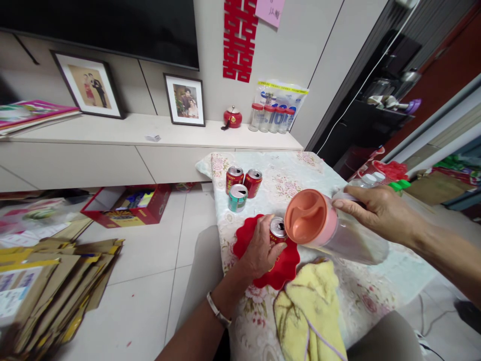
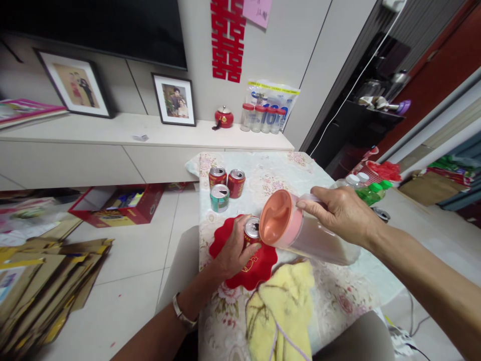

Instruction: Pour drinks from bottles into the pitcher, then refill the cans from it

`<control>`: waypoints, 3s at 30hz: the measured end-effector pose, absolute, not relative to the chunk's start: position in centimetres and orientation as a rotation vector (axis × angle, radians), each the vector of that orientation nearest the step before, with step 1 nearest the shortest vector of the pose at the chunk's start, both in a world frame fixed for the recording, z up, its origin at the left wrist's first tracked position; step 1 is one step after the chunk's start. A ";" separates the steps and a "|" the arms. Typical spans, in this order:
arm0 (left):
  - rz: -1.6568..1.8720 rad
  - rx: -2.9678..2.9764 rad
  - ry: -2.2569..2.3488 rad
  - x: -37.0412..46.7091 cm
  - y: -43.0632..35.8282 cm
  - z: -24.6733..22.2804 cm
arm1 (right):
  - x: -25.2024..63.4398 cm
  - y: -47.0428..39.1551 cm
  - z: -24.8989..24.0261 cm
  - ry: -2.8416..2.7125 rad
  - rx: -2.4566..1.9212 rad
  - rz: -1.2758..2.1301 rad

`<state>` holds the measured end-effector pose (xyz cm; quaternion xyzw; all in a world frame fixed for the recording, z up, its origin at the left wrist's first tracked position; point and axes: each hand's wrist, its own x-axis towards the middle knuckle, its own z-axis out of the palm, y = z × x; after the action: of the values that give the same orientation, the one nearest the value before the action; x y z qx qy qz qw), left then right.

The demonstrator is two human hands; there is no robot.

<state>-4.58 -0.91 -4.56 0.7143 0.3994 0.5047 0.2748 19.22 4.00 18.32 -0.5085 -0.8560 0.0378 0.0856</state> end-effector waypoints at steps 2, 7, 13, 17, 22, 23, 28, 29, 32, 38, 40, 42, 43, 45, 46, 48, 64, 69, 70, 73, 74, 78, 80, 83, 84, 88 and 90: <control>1.373 1.918 1.067 -4.6 -0.9 -4.6 | 19.0 4.0 18.4 -2.547 -1.523 0.119; 1.392 1.921 1.060 -4.5 -0.8 -4.7 | 18.7 4.0 18.7 -2.522 -1.554 0.154; 1.380 1.898 1.073 -4.5 -1.0 -4.4 | 18.6 4.0 18.7 -2.537 -1.570 0.125; 1.381 1.898 1.073 -4.5 -0.9 -4.3 | 18.6 4.1 18.7 -2.531 -1.558 0.113; 1.388 1.905 1.079 -4.5 -0.9 -4.5 | 18.3 4.0 18.9 -2.543 -1.568 0.109; 1.388 1.901 1.082 -4.5 -0.9 -4.5 | 18.3 3.9 19.0 -2.543 -1.572 0.107; 1.378 1.903 1.070 -4.5 -0.9 -4.5 | 18.3 3.8 19.0 -2.537 -1.571 0.120; 1.378 1.907 1.067 -4.5 -0.9 -4.6 | 18.4 3.8 18.9 -2.539 -1.569 0.120; 1.384 1.906 1.071 -4.5 -0.9 -4.6 | 18.6 3.9 18.8 -2.541 -1.560 0.114; 1.368 1.898 1.101 -4.6 -1.0 -4.3 | 19.0 3.9 18.5 -2.541 -1.530 0.109; 1.379 1.892 1.102 -4.6 -1.1 -4.2 | 19.1 3.9 18.3 -2.535 -1.515 0.106; 1.383 1.881 1.107 -4.7 -1.1 -4.2 | 19.2 4.0 18.1 -2.523 -1.497 0.111; 1.378 1.876 1.110 -4.7 -1.1 -4.2 | 19.3 4.0 18.0 -2.511 -1.486 0.115; 1.358 1.865 1.108 -4.7 -1.1 -4.1 | 19.5 4.0 17.8 -2.484 -1.461 0.126; 1.347 1.865 1.100 -4.7 -1.1 -4.0 | 19.5 4.0 17.7 -2.473 -1.458 0.137; 1.334 1.868 1.075 -4.7 -1.2 -3.9 | 19.6 3.9 17.6 -2.447 -1.466 0.163; 1.276 1.825 1.103 -4.9 -0.8 -4.7 | 22.3 4.9 14.8 -1.637 -1.326 0.738; 1.284 1.840 1.108 -4.9 -0.8 -4.5 | 23.5 6.2 12.6 -1.330 -1.242 0.818; 1.282 1.844 1.109 -5.0 -0.8 -4.5 | 23.6 6.4 12.2 -1.282 -1.231 0.828; 1.265 1.847 1.112 -5.1 -0.8 -4.6 | 23.8 6.7 11.0 -1.168 -1.196 0.845; 1.258 1.846 1.114 -5.2 -0.8 -4.6 | 23.9 6.7 10.6 -1.137 -1.186 0.849; 1.250 1.851 1.113 -5.2 -0.7 -4.8 | 24.2 6.7 9.6 -1.055 -1.155 0.874; 1.255 1.839 1.102 -5.2 -0.6 -4.8 | 24.4 6.6 9.2 -1.034 -1.143 0.890; 1.253 1.788 1.108 -5.0 -0.6 -4.9 | 24.8 6.4 8.6 -1.014 -1.129 0.907; 1.249 1.766 1.116 -5.0 -0.6 -4.9 | 24.8 6.3 8.3 -1.009 -1.125 0.910; 1.264 1.713 1.142 -4.8 -0.5 -4.8 | 25.1 6.0 7.3 -0.979 -1.109 0.917; 1.268 1.712 1.160 -4.8 -0.5 -4.7 | 25.2 5.8 6.9 -0.965 -1.099 0.914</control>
<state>-4.78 -0.50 -4.66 0.6610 0.4479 0.4897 0.3503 25.16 5.78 6.91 -0.4838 -0.4250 0.4026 0.6506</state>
